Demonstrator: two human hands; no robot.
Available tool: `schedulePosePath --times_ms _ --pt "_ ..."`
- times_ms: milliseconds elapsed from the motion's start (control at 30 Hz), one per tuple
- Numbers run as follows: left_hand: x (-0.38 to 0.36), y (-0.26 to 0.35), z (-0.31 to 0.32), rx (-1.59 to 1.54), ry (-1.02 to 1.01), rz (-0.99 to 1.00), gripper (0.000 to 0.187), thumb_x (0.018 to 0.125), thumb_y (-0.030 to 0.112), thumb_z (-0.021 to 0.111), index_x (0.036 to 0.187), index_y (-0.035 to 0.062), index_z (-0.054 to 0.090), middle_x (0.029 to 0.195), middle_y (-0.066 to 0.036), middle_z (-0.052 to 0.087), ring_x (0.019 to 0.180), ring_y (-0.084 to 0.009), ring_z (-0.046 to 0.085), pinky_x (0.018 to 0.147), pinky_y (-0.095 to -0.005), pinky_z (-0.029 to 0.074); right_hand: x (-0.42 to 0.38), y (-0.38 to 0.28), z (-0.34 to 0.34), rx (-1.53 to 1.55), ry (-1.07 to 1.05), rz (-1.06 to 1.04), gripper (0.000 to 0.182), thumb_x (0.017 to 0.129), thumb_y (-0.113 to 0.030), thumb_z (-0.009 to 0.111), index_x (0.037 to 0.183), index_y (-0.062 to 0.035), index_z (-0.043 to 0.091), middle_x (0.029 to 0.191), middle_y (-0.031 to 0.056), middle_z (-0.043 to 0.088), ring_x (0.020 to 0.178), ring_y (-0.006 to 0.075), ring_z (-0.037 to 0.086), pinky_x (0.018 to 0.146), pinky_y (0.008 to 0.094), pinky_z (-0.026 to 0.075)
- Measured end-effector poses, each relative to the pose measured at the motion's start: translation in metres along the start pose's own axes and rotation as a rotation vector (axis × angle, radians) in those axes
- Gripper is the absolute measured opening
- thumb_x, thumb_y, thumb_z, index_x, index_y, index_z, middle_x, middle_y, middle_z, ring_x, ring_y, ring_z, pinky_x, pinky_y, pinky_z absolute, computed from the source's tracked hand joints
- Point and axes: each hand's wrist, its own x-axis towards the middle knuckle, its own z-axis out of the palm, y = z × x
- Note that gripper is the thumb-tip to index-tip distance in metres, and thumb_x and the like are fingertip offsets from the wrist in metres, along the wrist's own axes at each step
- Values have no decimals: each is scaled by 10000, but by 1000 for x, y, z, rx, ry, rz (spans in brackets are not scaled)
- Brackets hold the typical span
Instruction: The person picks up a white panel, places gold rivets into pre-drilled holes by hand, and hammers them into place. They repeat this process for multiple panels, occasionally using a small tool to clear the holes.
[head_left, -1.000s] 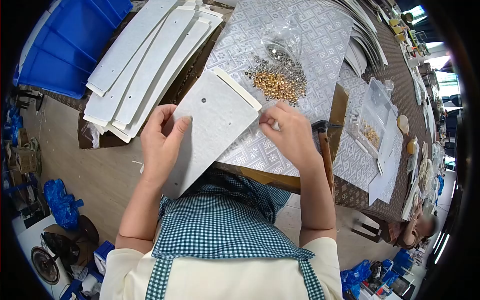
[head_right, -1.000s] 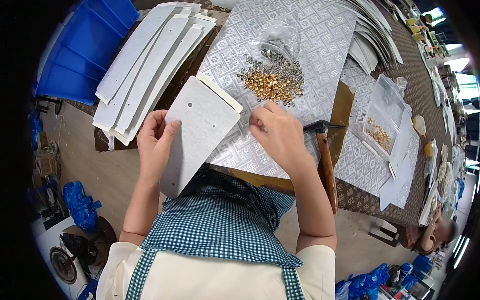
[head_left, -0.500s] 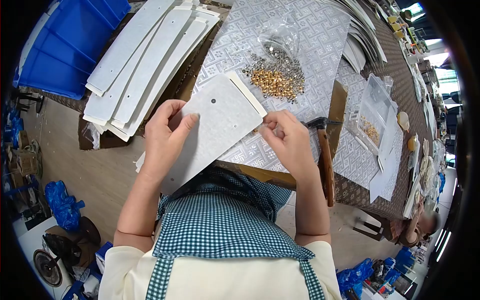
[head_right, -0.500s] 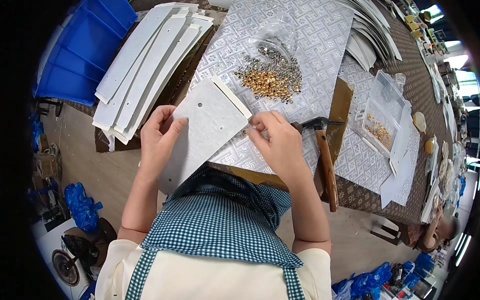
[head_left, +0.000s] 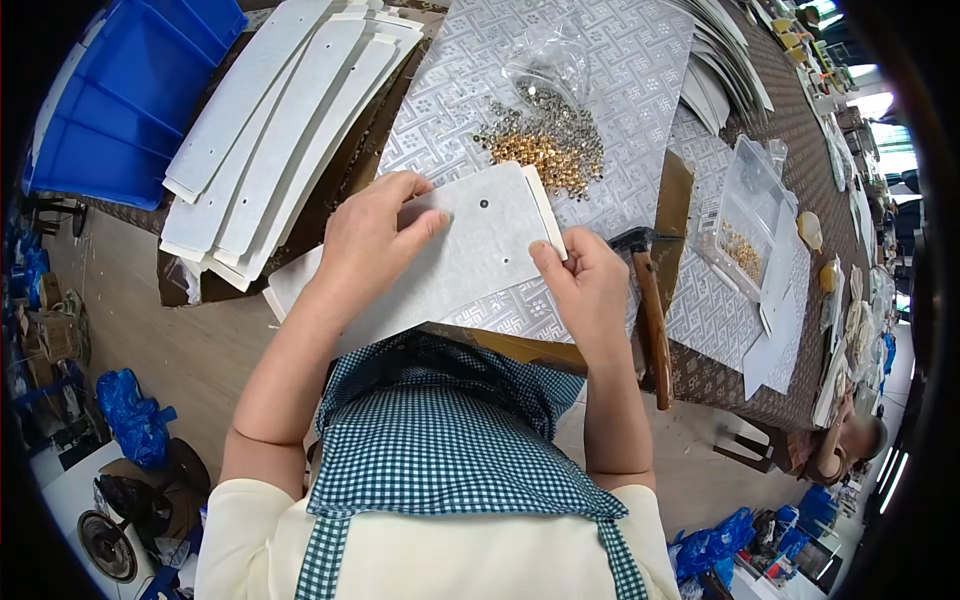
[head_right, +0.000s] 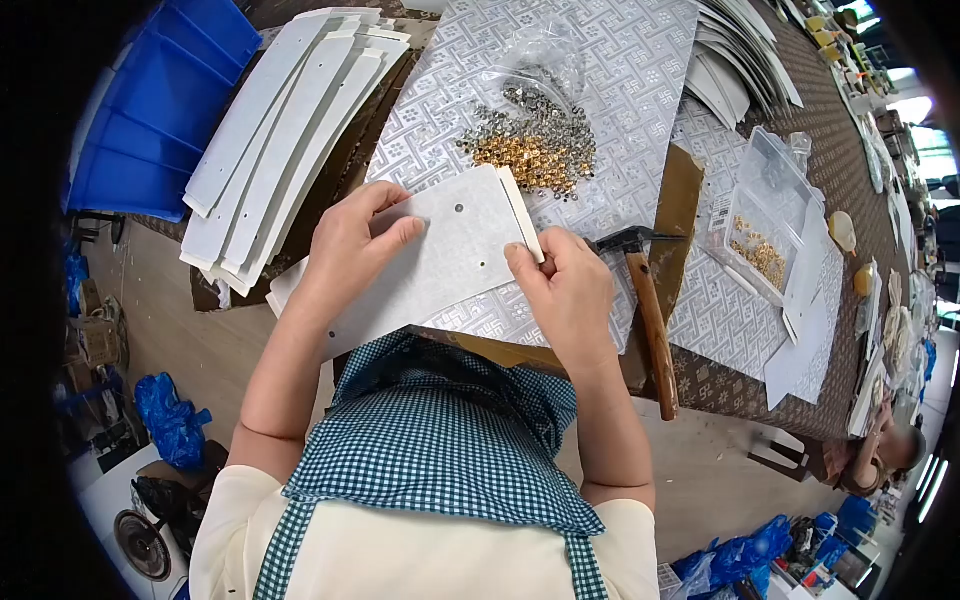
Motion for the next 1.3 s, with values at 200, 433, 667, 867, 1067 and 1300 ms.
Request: schedulePosePath --times_ms 200,433,667,867,1067,1300 --pt "3 1 -1 31 -18 -25 352 861 286 704 1104 36 662 1066 -130 708 907 -272 707 807 -381 532 2 -1 4 -64 34 -37 294 836 -270 730 753 -31 580 687 105 577 589 266 573 563 409 439" --pt "3 1 0 84 -29 -26 363 855 293 710 1110 38 660 1080 -122 706 906 -275 703 812 -391 530 3 0 8 -145 57 -71 288 840 -282 706 737 -48 574 706 91 598 598 286 594 559 422 449" --pt "1 7 -1 205 -62 7 459 829 349 740 1155 48 623 1155 -107 682 954 -292 687 821 -417 522 1 -1 7 -199 70 -106 252 846 -262 722 789 -41 616 724 90 614 593 262 600 560 400 460" --pt "3 11 0 191 -76 -58 486 779 333 782 1144 50 634 1137 -120 689 1017 -311 671 856 -397 515 5 -14 -22 -113 274 -251 72 840 -28 715 906 -26 687 804 75 655 608 156 583 570 277 481" --pt "2 10 3 183 -45 -57 479 765 329 790 1123 48 640 1132 -128 692 1033 -299 674 867 -391 514 53 14 -33 -310 216 -365 73 797 -67 717 846 -101 675 823 31 650 801 250 614 698 374 492" --pt "2 10 2 159 -52 -51 474 771 326 784 1125 47 640 1130 -124 692 1017 -295 675 861 -389 514 65 13 -25 -359 58 -244 78 833 -152 700 861 -79 698 829 56 660 796 259 638 722 371 500"
